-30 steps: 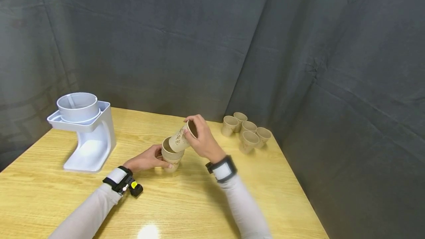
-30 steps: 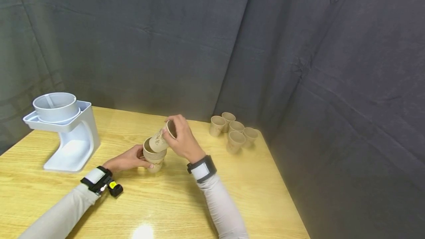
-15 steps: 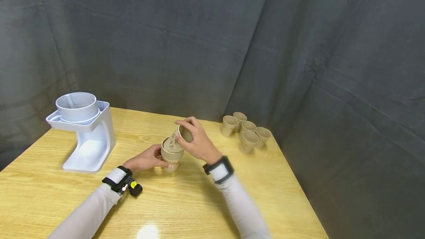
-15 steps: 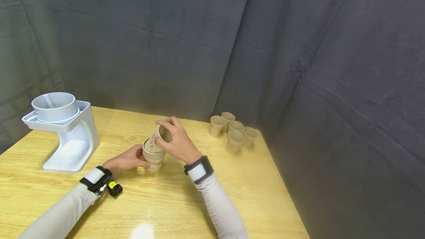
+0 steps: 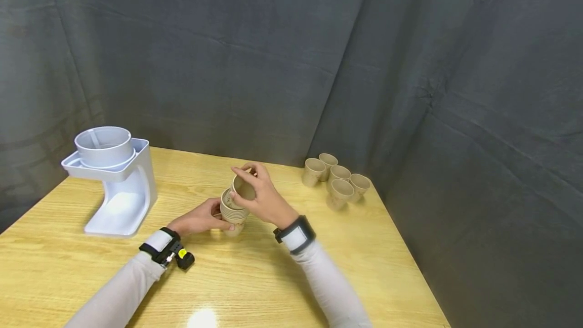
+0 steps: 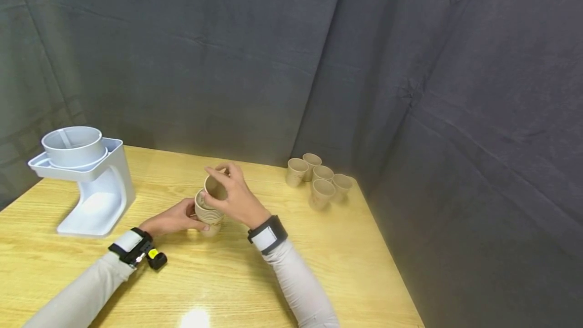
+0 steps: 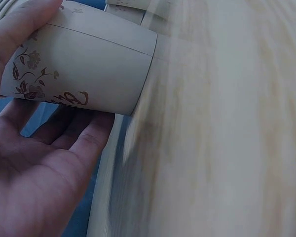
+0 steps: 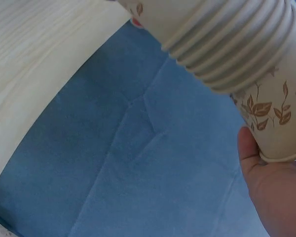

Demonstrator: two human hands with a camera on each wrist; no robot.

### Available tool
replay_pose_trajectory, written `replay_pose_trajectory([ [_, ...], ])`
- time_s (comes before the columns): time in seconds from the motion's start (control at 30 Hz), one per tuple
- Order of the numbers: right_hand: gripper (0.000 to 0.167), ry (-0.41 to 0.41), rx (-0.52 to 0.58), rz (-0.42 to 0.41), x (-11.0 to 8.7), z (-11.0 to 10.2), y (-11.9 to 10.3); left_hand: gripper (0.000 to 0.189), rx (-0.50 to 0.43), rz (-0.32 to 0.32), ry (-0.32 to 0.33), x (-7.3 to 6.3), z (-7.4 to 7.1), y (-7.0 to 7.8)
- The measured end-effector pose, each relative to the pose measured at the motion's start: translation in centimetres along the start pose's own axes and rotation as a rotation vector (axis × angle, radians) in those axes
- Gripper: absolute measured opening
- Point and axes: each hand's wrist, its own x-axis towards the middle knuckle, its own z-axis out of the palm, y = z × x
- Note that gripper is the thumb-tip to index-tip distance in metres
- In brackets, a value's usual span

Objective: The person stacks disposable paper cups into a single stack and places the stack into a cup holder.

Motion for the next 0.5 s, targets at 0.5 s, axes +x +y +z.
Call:
replay_pose_trajectory([
  [0.5,0.054,0.002,0.018,0.029,-0.09,0.65,-0.23,0.063,-0.012,-0.009,-0.013,0.04,-0.16,-0.29],
])
